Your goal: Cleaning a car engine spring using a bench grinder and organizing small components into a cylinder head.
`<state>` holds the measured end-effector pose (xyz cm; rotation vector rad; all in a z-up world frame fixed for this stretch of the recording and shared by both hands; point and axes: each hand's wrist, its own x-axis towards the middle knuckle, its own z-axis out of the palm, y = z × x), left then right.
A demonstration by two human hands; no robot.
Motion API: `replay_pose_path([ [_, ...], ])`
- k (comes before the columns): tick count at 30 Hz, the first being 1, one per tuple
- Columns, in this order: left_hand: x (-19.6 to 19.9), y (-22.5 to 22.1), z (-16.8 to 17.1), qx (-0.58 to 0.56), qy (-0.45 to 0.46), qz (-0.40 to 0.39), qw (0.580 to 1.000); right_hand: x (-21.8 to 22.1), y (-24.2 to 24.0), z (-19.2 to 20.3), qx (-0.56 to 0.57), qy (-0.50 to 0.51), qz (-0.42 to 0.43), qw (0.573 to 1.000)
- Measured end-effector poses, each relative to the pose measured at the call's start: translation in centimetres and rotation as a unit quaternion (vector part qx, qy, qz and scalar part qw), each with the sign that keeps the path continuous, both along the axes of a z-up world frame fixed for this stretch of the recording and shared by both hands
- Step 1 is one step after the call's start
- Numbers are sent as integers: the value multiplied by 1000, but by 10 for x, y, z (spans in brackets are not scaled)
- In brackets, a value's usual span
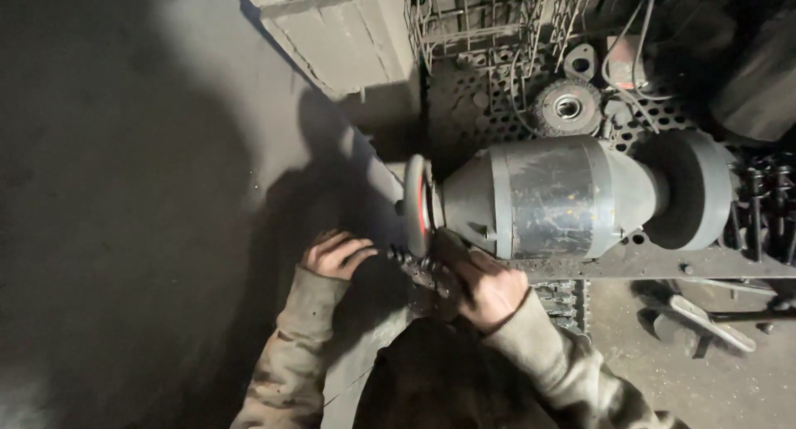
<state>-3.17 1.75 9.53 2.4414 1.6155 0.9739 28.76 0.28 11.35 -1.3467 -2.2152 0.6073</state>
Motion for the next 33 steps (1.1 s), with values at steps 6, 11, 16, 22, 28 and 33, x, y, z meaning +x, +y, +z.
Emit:
replay_pose_path([
  [6,-13,-3,8,23,-4,-9,1000,-12,-1,5,100,75,32,992],
  [11,-1,11,17,82,-9,-17,996,-10,1,8,79,75,-28,994],
  [16,0,6,-26,-12,-21,5,1000,-3,6,5,22,22,-13,999],
  [22,-15,0,-29,-1,6,40,999,-12,6,0,55,13,10,998],
  [28,-11,2,-18,-8,-34,44,998,-17,13,5,20,39,6,999],
  [33,-16,4,-62,-26,10,45,999,-13,9,7,-5,19,-25,999],
])
